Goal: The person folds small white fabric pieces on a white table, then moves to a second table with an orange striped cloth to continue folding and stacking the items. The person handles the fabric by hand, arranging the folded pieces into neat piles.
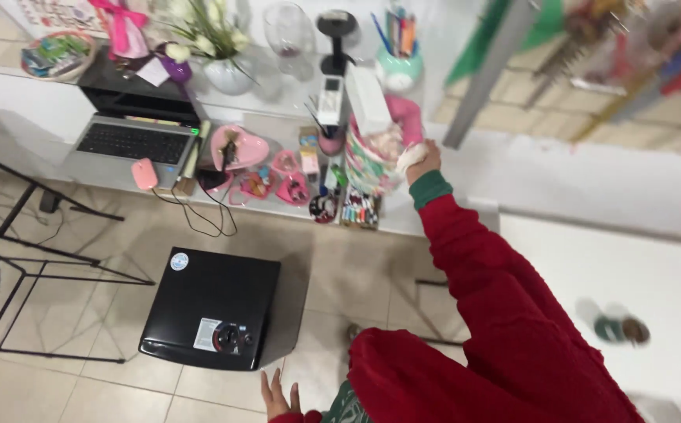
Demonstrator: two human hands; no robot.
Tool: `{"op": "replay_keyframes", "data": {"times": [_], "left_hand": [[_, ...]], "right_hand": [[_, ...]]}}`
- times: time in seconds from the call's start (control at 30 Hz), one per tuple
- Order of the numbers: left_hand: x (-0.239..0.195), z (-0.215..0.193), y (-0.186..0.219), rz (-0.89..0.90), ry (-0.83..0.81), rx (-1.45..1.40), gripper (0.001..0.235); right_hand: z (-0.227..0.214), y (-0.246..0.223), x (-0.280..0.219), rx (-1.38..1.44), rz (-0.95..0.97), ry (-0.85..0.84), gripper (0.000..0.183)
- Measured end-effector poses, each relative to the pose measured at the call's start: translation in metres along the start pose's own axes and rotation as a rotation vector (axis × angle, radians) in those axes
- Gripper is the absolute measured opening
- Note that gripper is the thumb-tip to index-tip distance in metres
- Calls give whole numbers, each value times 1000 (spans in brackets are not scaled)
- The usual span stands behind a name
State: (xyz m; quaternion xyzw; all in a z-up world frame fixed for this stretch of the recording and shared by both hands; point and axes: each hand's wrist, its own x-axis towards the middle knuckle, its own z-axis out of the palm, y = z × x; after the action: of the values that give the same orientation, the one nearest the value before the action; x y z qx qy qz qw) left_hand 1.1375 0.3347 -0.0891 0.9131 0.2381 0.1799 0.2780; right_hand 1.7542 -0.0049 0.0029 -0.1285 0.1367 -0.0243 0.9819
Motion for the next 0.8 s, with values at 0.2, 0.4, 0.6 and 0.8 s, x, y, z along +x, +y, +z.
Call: {"op": "replay_keyframes", "data": {"times": [0.2,0.4,0.6,0.8], "left_hand": [[18,18,46,-228,-91,-6,53],[2,45,64,-179,59,-43,47],[-17,61,58,-273,30,-55,56],[-102,44,53,-499,63,-76,53]], "right_hand": [[52,2,19,-1228,-448,-212,16],[24,30,22,-2278,-538,-485,26],[-31,44,128,-2352,-135,-549,39],[53,48,-111,-1579,-1193,-884,74]]}}
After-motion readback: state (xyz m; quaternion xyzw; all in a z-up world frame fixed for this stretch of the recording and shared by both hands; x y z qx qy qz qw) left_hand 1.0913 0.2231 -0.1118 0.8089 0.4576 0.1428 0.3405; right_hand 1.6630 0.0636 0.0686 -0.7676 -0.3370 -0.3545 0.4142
